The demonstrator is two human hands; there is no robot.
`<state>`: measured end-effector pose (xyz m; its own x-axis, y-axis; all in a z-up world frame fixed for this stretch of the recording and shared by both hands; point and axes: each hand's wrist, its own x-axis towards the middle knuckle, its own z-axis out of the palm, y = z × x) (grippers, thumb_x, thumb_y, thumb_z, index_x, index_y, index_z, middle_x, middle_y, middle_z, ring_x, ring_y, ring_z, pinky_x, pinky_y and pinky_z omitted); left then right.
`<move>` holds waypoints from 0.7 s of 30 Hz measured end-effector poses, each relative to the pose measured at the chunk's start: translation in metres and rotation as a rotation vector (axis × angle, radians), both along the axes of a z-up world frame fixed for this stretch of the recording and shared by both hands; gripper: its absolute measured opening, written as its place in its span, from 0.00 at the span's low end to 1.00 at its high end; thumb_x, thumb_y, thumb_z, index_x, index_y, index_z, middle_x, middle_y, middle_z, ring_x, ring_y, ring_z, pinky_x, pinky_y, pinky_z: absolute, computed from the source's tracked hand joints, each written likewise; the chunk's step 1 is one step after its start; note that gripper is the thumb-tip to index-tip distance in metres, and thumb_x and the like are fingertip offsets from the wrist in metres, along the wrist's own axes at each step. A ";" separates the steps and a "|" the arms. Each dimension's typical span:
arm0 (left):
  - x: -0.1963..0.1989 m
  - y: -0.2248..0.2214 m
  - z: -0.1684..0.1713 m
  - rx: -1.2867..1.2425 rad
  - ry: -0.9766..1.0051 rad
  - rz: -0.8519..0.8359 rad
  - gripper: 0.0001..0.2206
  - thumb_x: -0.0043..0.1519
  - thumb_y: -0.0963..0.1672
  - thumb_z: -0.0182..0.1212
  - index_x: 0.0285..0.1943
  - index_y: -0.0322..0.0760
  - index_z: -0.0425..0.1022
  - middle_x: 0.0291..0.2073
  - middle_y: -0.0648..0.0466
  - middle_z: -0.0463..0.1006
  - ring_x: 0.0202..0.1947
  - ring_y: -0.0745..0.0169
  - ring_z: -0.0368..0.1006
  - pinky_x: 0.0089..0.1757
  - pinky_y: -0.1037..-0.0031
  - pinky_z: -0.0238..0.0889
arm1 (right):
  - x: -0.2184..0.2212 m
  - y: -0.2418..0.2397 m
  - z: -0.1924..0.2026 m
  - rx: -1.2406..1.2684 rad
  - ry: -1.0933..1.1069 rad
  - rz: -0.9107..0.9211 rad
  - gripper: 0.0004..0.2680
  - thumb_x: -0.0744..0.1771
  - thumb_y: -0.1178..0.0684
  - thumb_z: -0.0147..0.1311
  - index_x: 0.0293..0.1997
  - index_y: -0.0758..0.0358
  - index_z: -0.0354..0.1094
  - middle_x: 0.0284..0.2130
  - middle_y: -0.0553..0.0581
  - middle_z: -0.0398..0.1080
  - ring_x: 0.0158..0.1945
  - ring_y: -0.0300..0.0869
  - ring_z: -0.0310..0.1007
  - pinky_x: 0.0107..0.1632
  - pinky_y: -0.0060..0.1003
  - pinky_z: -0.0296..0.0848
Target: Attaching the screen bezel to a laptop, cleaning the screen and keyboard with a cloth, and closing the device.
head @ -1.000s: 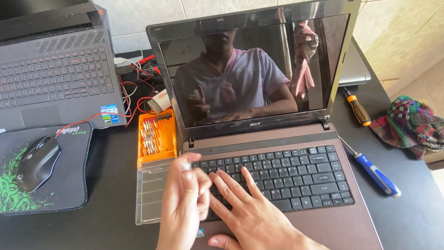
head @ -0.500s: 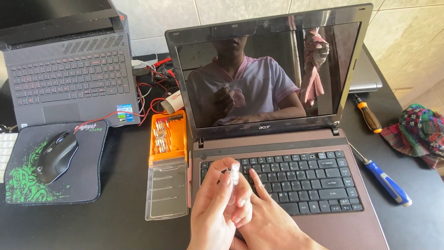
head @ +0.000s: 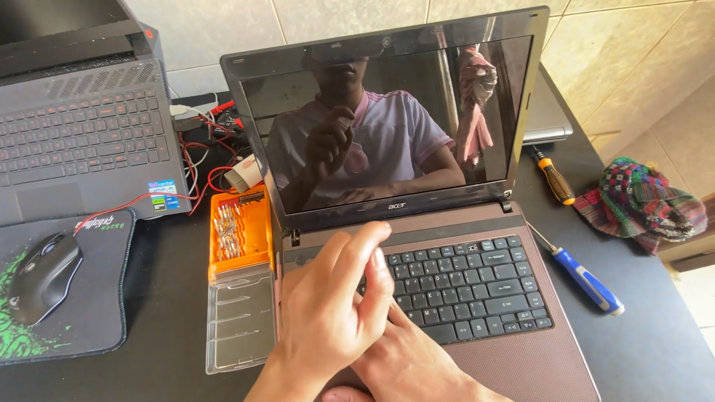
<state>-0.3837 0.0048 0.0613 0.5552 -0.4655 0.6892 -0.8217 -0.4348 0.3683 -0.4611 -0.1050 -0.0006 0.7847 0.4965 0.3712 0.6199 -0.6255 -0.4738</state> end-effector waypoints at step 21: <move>0.030 0.002 -0.011 -0.106 -0.266 0.267 0.07 0.68 0.40 0.55 0.51 0.32 0.77 0.38 0.55 0.81 0.24 0.68 0.75 0.29 0.75 0.65 | -0.002 -0.003 -0.020 -0.178 -0.113 -0.058 0.26 0.73 0.35 0.33 0.72 0.69 0.56 0.69 0.78 0.55 0.74 0.66 0.51 0.69 0.71 0.46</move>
